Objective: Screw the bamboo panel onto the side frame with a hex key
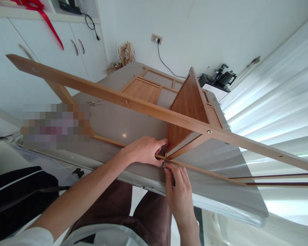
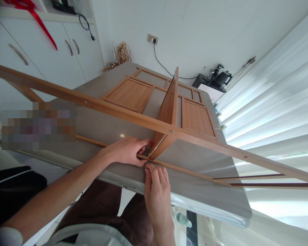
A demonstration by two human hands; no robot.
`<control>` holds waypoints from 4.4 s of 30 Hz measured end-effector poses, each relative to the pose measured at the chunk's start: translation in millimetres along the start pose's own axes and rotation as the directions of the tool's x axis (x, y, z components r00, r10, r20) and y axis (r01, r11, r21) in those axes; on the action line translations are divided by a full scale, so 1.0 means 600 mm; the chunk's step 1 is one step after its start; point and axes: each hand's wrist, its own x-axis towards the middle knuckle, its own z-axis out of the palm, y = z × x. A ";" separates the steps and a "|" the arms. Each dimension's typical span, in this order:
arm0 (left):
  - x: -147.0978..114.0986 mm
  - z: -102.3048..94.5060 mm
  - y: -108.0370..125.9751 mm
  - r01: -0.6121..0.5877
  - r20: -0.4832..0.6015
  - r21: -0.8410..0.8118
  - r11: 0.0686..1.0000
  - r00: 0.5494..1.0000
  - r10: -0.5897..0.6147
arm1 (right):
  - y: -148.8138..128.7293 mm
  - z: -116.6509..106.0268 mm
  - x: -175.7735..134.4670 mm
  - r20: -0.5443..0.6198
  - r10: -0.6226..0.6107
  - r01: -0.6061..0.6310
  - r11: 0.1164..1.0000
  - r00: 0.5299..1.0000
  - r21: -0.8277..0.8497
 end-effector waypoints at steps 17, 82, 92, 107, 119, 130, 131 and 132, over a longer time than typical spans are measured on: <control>0.000 0.001 -0.001 0.020 0.013 0.004 1.000 1.000 -0.020 | 0.003 0.006 -0.009 -0.112 0.247 -0.241 0.969 0.963 0.062; -0.001 0.002 -0.002 0.011 0.003 0.014 1.000 1.000 -0.011 | -0.012 0.019 -0.013 -0.178 0.080 -0.104 0.986 0.981 -0.133; 0.000 0.001 -0.001 0.011 0.004 0.015 1.000 1.000 -0.012 | -0.017 0.020 -0.014 -0.208 0.065 -0.098 0.983 0.976 -0.154; -0.001 0.003 -0.004 0.005 -0.006 0.002 1.000 1.000 -0.005 | -0.016 0.022 -0.017 -0.234 0.345 -0.347 0.937 0.909 0.036; 0.000 0.006 -0.005 0.004 -0.006 0.007 1.000 1.000 -0.004 | -0.013 0.021 -0.024 -0.155 0.510 -0.489 0.859 0.846 0.155; 0.001 0.006 -0.005 0.007 -0.003 0.010 1.000 1.000 -0.007 | -0.011 0.028 -0.026 -0.223 0.325 -0.321 0.945 0.919 0.058; 0.001 0.006 -0.005 0.008 -0.003 0.011 1.000 1.000 -0.008 | -0.011 0.028 -0.026 -0.226 0.304 -0.302 0.952 0.925 0.045; 0.001 0.005 -0.005 0.009 -0.002 0.011 1.000 1.000 -0.009 | -0.011 0.028 -0.026 -0.228 0.285 -0.285 0.958 0.931 0.033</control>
